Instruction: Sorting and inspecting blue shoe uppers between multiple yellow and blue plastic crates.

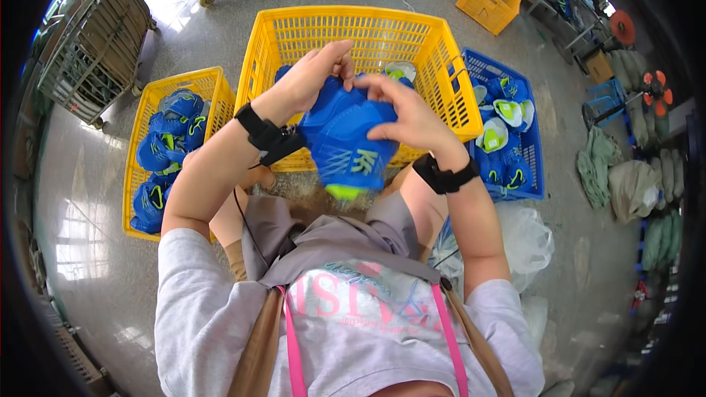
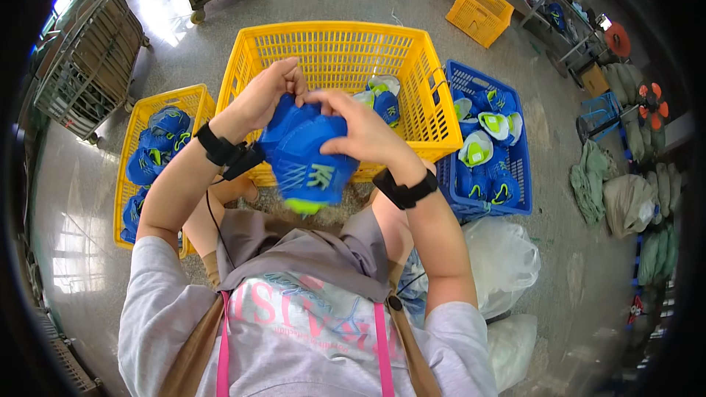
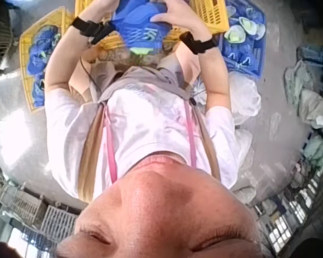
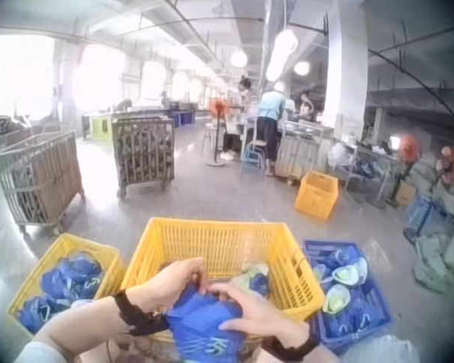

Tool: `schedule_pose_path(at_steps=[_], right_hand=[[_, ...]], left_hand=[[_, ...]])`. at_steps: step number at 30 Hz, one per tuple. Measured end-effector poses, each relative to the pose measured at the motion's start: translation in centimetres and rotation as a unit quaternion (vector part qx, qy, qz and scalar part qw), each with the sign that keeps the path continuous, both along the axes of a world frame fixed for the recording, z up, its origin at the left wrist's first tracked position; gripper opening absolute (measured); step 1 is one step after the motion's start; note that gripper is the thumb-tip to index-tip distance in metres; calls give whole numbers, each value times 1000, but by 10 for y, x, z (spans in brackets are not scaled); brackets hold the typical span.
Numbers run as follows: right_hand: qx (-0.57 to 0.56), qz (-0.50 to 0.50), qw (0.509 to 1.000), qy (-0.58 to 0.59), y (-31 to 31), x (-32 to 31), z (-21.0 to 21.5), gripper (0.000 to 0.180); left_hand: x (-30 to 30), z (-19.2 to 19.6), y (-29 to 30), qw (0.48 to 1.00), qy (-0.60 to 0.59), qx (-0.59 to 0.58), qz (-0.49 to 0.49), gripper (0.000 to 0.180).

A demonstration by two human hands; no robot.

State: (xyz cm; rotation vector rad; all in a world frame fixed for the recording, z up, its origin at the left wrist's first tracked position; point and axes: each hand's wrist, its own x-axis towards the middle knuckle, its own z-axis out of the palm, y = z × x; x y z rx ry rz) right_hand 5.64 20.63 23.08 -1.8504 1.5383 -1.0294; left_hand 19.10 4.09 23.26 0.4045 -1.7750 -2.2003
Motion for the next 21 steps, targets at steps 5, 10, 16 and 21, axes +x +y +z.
schedule_pose_path(at_steps=[5, 10, 16, 21], right_hand=[[-80, -135, 987, 28, -19, 34, 9, 80], [-36, -81, 988, -126, -31, 45, 1, 72], [-137, -112, 933, -313, -38, 113, -7, 76], [-232, -120, 958, -120, -56, 125, -18, 60]], left_hand=[[38, -3, -16, 996, 94, 0, 4, 26], [85, -11, -2, 942, 67, -321, 71, 67], [160, -5, 18, 910, 0, -392, 137, 86], [264, 58, -42, 698, -35, -589, 407, 77]])
